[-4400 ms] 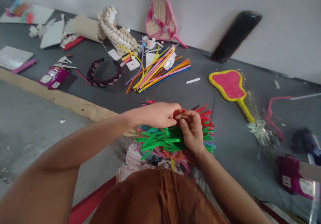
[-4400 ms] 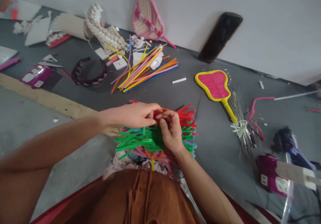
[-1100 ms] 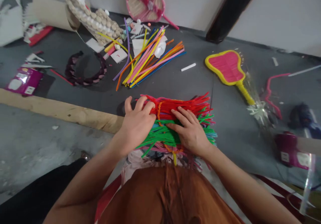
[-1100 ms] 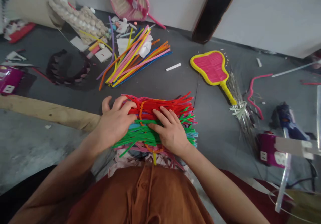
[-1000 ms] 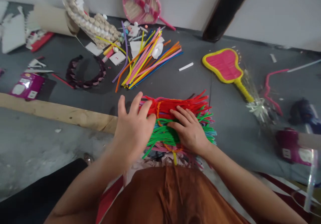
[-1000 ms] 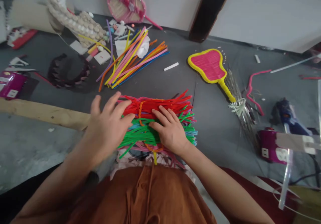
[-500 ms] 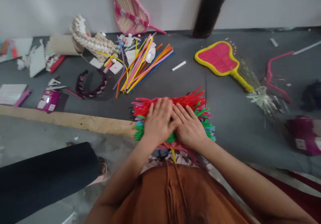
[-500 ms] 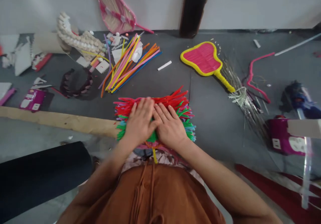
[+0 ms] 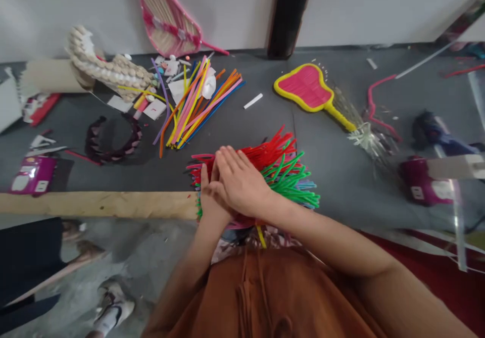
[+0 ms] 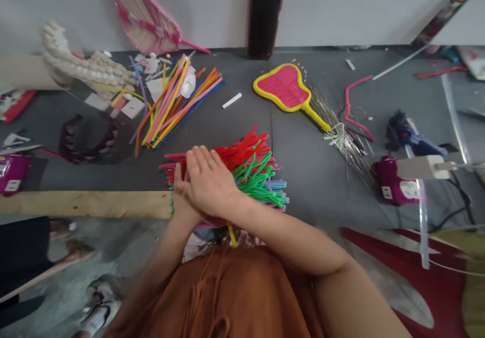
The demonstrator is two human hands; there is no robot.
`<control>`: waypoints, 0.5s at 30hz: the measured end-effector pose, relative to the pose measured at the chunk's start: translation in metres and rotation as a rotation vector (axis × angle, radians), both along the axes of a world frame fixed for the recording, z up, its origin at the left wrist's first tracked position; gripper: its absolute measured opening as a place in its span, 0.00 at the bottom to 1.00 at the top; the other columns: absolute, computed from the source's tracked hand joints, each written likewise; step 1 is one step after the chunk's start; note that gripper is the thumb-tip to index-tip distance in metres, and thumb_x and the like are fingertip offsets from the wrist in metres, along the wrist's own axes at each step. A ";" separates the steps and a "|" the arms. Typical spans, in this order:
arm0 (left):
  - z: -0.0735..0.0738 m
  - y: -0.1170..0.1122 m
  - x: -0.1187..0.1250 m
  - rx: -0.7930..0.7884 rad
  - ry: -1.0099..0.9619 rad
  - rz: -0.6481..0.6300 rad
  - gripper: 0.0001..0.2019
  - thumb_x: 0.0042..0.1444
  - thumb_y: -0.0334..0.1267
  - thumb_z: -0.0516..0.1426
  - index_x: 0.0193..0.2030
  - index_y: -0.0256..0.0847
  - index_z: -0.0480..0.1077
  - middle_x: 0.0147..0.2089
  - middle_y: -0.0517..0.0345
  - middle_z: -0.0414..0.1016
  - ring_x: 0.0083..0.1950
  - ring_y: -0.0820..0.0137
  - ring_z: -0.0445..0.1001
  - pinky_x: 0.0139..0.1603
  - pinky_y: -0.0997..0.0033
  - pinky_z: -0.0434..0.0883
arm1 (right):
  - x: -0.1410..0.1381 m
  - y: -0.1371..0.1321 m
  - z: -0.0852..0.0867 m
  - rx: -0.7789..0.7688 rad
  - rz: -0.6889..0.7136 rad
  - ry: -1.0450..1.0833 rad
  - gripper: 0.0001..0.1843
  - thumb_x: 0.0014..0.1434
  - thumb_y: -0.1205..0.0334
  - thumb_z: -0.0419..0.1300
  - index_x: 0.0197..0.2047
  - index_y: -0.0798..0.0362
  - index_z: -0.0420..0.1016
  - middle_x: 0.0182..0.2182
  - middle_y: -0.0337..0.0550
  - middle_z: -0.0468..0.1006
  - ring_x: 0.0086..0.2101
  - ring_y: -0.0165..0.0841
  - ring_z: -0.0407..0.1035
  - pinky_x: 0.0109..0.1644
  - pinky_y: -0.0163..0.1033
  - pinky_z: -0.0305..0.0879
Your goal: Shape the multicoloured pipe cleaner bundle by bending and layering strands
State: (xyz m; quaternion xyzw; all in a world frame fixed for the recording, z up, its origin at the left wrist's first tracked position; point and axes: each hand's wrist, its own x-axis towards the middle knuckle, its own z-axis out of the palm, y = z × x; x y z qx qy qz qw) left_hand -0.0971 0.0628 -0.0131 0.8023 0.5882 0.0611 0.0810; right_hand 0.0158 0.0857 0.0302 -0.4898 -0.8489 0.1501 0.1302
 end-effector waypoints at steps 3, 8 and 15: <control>0.002 0.001 0.002 0.038 0.033 0.018 0.31 0.64 0.42 0.48 0.72 0.32 0.54 0.75 0.41 0.51 0.76 0.51 0.48 0.74 0.39 0.43 | 0.014 0.008 -0.026 -0.036 -0.145 -0.086 0.43 0.68 0.43 0.49 0.69 0.76 0.54 0.67 0.70 0.58 0.68 0.53 0.51 0.72 0.56 0.46; 0.005 0.001 0.004 0.076 0.043 0.017 0.32 0.65 0.43 0.48 0.71 0.26 0.54 0.74 0.37 0.53 0.75 0.51 0.51 0.73 0.40 0.46 | 0.052 -0.003 -0.042 0.025 -0.158 -0.152 0.45 0.69 0.40 0.43 0.71 0.73 0.49 0.68 0.67 0.57 0.70 0.49 0.48 0.72 0.58 0.39; 0.003 0.003 0.005 0.073 0.044 0.074 0.38 0.66 0.55 0.46 0.71 0.21 0.52 0.73 0.29 0.52 0.75 0.45 0.51 0.72 0.41 0.48 | 0.064 -0.006 -0.045 0.041 -0.268 -0.223 0.46 0.68 0.38 0.42 0.70 0.72 0.51 0.69 0.68 0.56 0.70 0.52 0.46 0.72 0.61 0.39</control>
